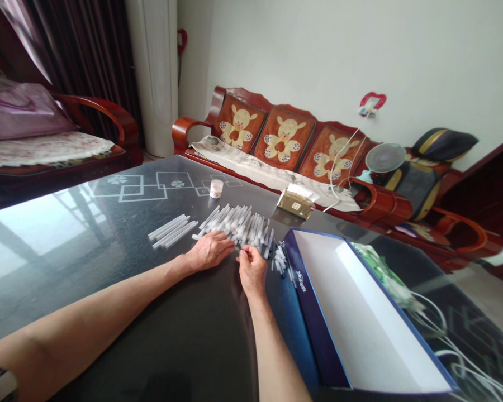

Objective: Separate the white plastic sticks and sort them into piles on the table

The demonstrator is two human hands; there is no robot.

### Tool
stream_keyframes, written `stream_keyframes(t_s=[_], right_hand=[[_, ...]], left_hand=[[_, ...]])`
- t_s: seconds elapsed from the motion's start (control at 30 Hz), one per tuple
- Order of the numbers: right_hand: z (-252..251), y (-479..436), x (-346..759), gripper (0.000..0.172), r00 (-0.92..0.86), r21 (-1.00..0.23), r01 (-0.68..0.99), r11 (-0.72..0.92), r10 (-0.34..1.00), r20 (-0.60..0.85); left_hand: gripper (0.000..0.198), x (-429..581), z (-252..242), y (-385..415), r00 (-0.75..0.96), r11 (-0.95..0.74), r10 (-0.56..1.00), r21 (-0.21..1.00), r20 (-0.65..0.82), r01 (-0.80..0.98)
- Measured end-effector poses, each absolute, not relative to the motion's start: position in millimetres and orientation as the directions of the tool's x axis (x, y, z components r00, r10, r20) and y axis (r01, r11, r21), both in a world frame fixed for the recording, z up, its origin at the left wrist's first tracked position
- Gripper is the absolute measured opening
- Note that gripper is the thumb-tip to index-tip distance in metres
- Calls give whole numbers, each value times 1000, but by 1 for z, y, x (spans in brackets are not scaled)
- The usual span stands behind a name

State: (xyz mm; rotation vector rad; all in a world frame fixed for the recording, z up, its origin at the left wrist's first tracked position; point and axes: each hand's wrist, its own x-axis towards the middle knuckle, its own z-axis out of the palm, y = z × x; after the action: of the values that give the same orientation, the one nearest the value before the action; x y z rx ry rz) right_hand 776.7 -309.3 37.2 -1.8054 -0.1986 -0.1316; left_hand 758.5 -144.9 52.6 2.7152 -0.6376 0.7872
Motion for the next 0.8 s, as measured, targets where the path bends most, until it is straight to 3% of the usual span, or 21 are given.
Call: stream_keyframes(t_s=[0.13,0.27,0.43,0.57,0.7,0.8], right_hand=[[40,-315,778,29,935,-864,325,-385,-7,355],[44,-340,783,27,835,-641,425,-640,4,550],[43,-370,790,27,776,-464,299,-834,-71,627],[46,-363,786,29,750,-482,351,-803,-68,658],[51,-339,774,26,724,-486,589,-646,154,672],[51,-327,767,23,718,-481,659,-578,293,632]], left_hand=[[32,757,55,-145,761,-874,-345,107,550,-474],[32,756,56,-145,759,-866,-357,113,544,-488],[33,756,55,-146,756,-855,-370,119,540,-504],[33,757,53,-147,747,-848,-378,118,547,-516],[32,759,51,-148,739,-841,-387,118,551,-528],[30,759,51,-148,735,-832,-394,126,552,-541]])
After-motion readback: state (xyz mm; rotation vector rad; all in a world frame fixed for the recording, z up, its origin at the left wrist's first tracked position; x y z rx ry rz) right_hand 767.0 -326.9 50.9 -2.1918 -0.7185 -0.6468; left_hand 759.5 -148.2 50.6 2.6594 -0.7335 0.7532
